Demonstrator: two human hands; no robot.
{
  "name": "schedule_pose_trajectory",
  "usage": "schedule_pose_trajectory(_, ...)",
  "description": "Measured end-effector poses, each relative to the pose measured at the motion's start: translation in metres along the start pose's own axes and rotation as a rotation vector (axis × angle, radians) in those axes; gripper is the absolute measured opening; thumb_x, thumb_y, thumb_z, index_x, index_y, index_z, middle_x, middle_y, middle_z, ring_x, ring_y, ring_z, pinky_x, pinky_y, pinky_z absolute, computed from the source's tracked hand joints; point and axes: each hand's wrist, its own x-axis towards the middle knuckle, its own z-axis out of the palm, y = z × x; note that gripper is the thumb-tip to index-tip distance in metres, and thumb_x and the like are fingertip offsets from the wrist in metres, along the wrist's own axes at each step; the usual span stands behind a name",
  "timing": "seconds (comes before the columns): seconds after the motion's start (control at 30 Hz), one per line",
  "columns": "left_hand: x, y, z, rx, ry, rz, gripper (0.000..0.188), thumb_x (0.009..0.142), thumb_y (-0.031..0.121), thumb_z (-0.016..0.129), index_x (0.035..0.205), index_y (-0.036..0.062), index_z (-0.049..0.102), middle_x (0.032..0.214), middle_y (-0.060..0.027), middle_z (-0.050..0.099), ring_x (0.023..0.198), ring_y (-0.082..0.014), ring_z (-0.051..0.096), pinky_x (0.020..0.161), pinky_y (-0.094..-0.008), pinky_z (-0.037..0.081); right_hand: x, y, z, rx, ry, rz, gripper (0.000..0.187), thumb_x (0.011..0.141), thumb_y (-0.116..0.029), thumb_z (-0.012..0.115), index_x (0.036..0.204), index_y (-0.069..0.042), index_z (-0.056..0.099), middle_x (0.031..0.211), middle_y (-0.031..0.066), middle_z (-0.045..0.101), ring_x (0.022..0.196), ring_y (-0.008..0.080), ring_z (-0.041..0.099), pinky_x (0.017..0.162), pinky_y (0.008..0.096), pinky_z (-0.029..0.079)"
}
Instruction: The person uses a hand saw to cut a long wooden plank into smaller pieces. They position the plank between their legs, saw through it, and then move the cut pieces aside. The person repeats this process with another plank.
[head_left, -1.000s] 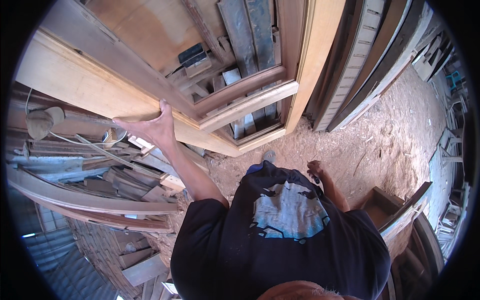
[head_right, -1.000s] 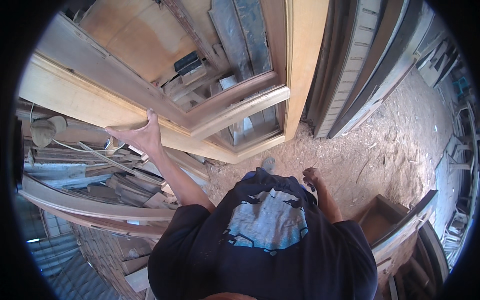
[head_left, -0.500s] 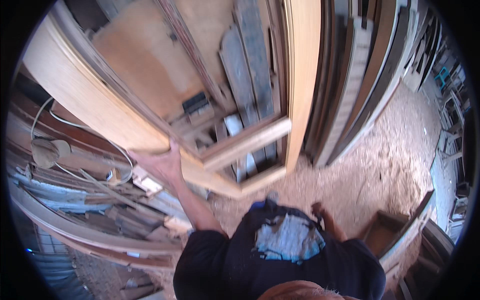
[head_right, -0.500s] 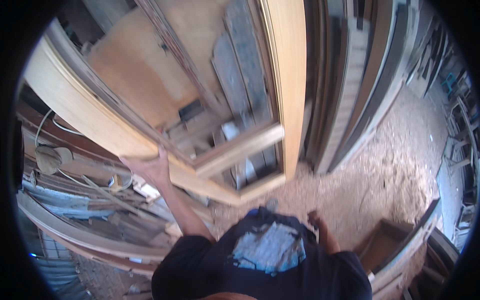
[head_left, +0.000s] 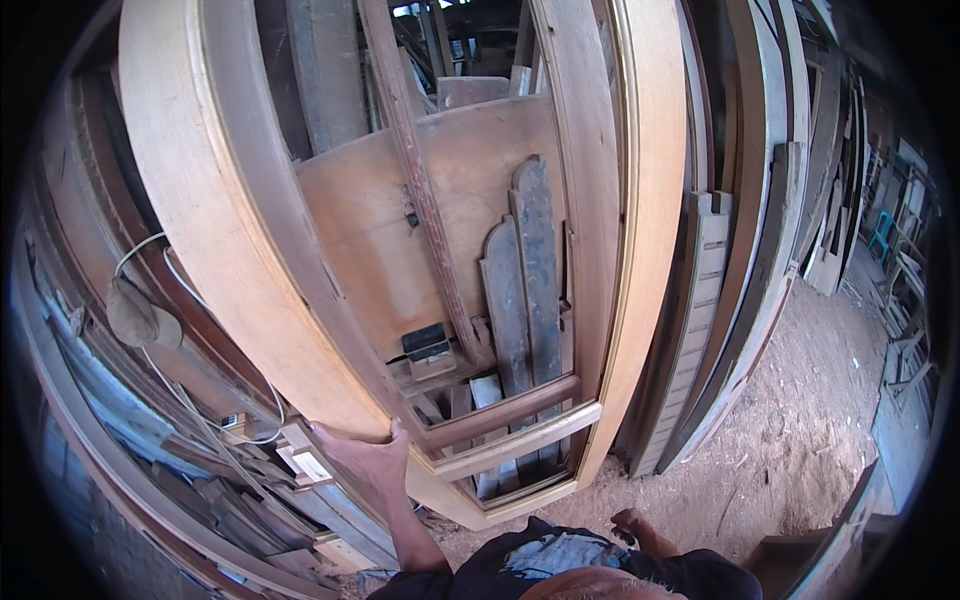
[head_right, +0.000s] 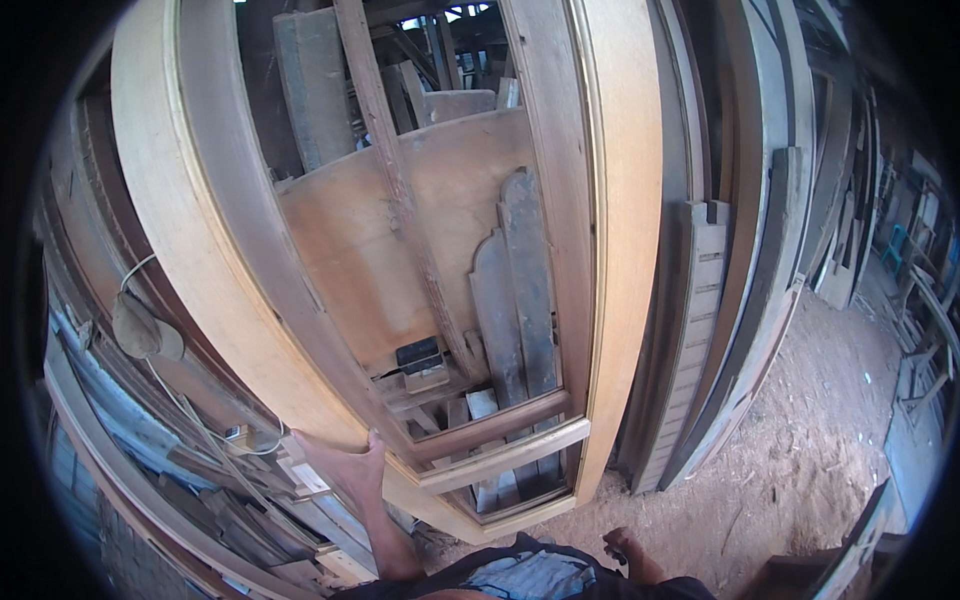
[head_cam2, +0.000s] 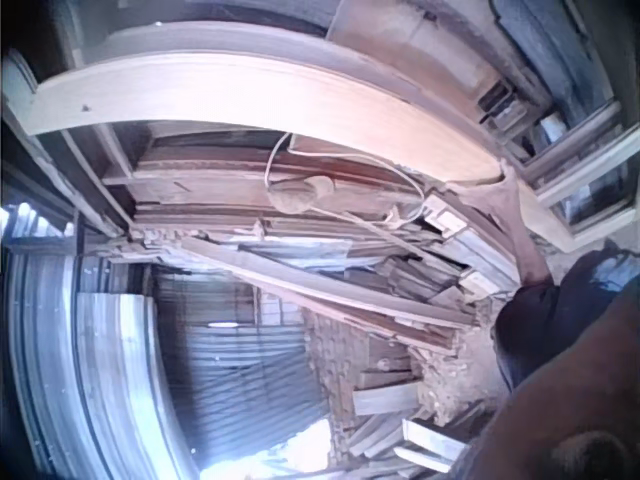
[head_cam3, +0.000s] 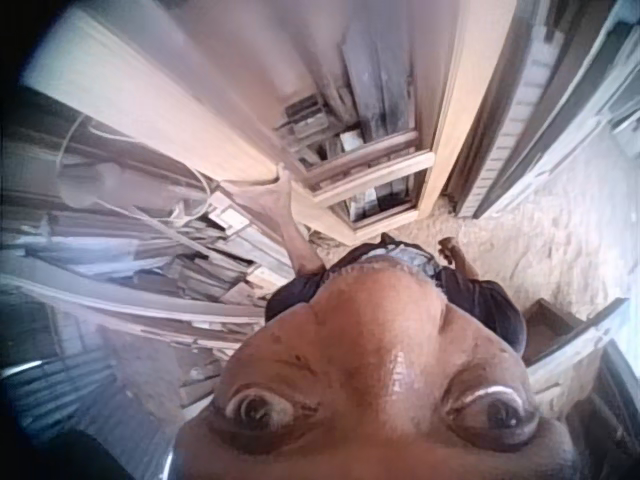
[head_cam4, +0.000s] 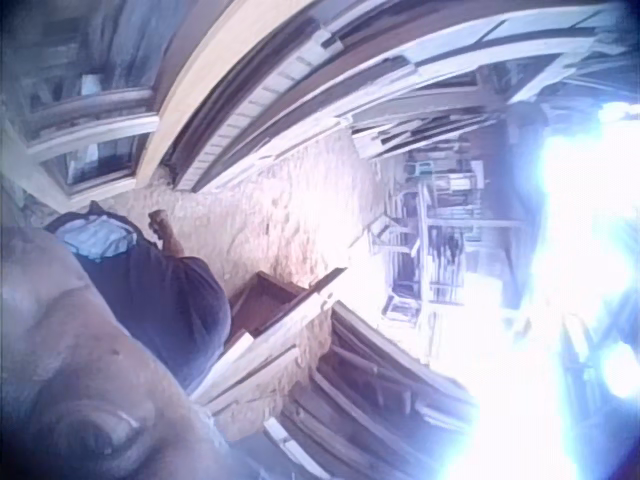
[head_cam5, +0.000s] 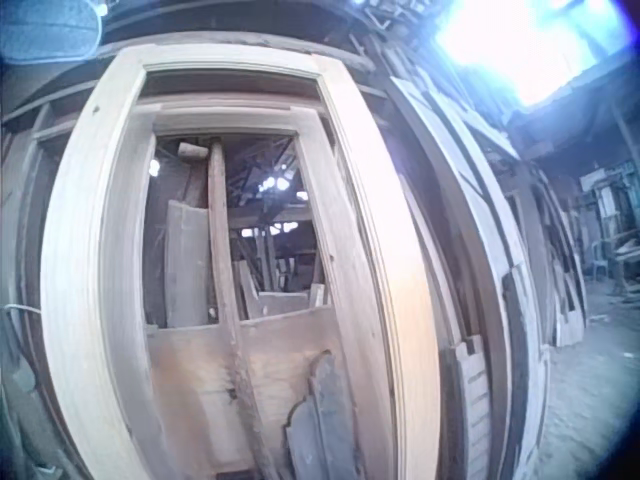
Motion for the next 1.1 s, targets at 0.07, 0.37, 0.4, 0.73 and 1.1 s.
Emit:
schedule_pose_trajectory(0.07, -0.002, -0.001, -0.006, 0.007, 0.004, -0.008, 0.126, 0.058, 0.020, 0.088, 0.153, -0.0082, 0.010, 0.146, -0.0333, 0.031, 0.134, -0.0478, 0.036, 0.114, -0.0538, 0.030, -0.012, -0.027, -0.002, 0.110, 0.015, 0.047, 0.021, 0.095, -0.019, 0.060, 0.081, -0.006, 0.068, 0.067, 0.0081, 0.067, 0.054, 0.0191, 0.065, 0.047, 0.0374, 0.050)
schedule_pose_trajectory(0.37, 0.014, 0.012, 0.004, -0.037, 0.042, -0.001, 0.125, 0.059, 0.019, 0.088, 0.155, -0.0032, 0.011, 0.136, -0.0315, 0.041, 0.124, -0.0468, 0.042, 0.109, -0.0548, 0.034, -0.006, -0.037, -0.010, -0.259, 0.062, -0.210, 0.036, 0.100, -0.028, 0.050, 0.077, -0.006, 0.067, 0.068, 0.0067, 0.068, 0.053, 0.0191, 0.063, 0.050, 0.0392, 0.048)
schedule_pose_trajectory(0.4, 0.017, 0.019, 0.009, -0.048, 0.030, -0.020, 0.125, 0.059, 0.019, 0.088, 0.155, -0.0026, 0.011, 0.135, -0.0313, 0.041, 0.123, -0.0464, 0.042, 0.109, -0.0545, 0.034, 0.005, -0.022, -0.018, -0.616, 0.108, -0.460, 0.035, 0.100, -0.028, 0.050, 0.078, -0.006, 0.068, 0.069, 0.0070, 0.069, 0.056, 0.0196, 0.064, 0.053, 0.0396, 0.050)
schedule_pose_trajectory(0.73, 0.025, 0.007, 0.015, -0.015, 0.019, -0.039, 0.124, 0.059, 0.019, 0.087, 0.155, -0.0013, 0.012, 0.131, -0.0291, 0.043, 0.121, -0.0450, 0.043, 0.107, -0.0535, 0.036, 0.006, 0.041, -0.001, -0.481, 0.141, -1.086, 0.026, 0.079, -0.017, 0.069, 0.067, -0.005, 0.050, 0.057, 0.0150, 0.045, 0.057, 0.0379, 0.056, 0.054, 0.0515, 0.041)
schedule_pose_trajectory(1.1, 0.008, 0.007, 0.011, -0.119, -0.024, -0.096, 0.126, 0.057, 0.019, 0.089, 0.154, -0.0058, 0.012, 0.151, -0.0319, 0.029, 0.140, -0.0469, 0.031, 0.117, -0.0522, 0.027, 0.018, 0.058, -0.013, -0.961, -0.005, -0.628, 0.038, 0.092, -0.049, 0.061, 0.107, -0.014, 0.070, 0.105, 0.0097, 0.074, 0.098, 0.0300, 0.071, 0.081, 0.0440, 0.056)
